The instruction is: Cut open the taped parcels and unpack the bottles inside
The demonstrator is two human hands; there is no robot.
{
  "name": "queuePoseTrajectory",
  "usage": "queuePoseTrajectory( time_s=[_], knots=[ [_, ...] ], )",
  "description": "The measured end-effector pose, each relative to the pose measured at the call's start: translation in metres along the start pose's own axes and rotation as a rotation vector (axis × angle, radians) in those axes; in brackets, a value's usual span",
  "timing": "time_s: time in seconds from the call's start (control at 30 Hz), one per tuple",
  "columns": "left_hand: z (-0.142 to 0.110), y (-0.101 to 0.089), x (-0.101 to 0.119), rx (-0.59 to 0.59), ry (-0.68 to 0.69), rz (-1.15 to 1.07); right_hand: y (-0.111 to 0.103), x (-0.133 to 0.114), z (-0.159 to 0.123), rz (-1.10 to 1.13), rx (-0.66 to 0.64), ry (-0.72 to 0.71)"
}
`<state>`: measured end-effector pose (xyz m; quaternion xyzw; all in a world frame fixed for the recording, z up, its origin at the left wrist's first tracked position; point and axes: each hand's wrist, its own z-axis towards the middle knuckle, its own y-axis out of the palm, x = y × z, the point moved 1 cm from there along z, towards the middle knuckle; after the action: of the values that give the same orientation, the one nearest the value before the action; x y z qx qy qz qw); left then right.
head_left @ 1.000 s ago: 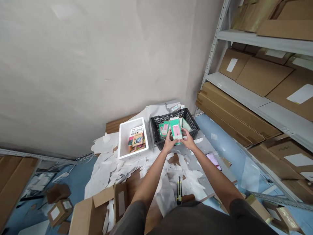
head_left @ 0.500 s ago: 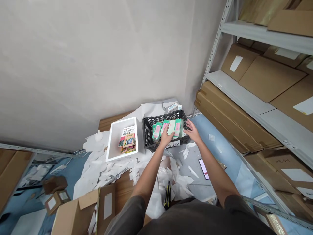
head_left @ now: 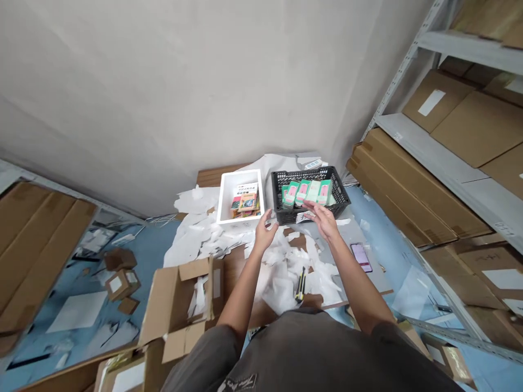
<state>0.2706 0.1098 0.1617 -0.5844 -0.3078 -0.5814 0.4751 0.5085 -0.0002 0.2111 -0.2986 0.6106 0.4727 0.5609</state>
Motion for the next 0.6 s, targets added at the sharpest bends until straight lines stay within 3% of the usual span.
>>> queuePoseTrajectory(
  time_s=[0.2, 0.4, 0.5, 0.6],
  knots=[
    [-0.101, -0.156, -0.034, 0.082, -0.039, 0.038, 0.125, 0.067, -0.072, -0.102, -0.038, 0.056],
    [-0.203, -0.310, -0.085, 0.110, -0.087, 0.317, 0.247, 0.143, -0.142, -0.261, -0.258, 0.189],
    [-0.251, -0.359, -0.111, -0.010, -0.175, 0.513, 0.299, 0.171, -0.174, -0.409, -0.367, 0.205],
    [-0.292, -0.379, -0.139, -0.159, -0.286, 0.624, 0.338, 0.196, -0.202, -0.663, -0.550, 0.151]
  ],
)
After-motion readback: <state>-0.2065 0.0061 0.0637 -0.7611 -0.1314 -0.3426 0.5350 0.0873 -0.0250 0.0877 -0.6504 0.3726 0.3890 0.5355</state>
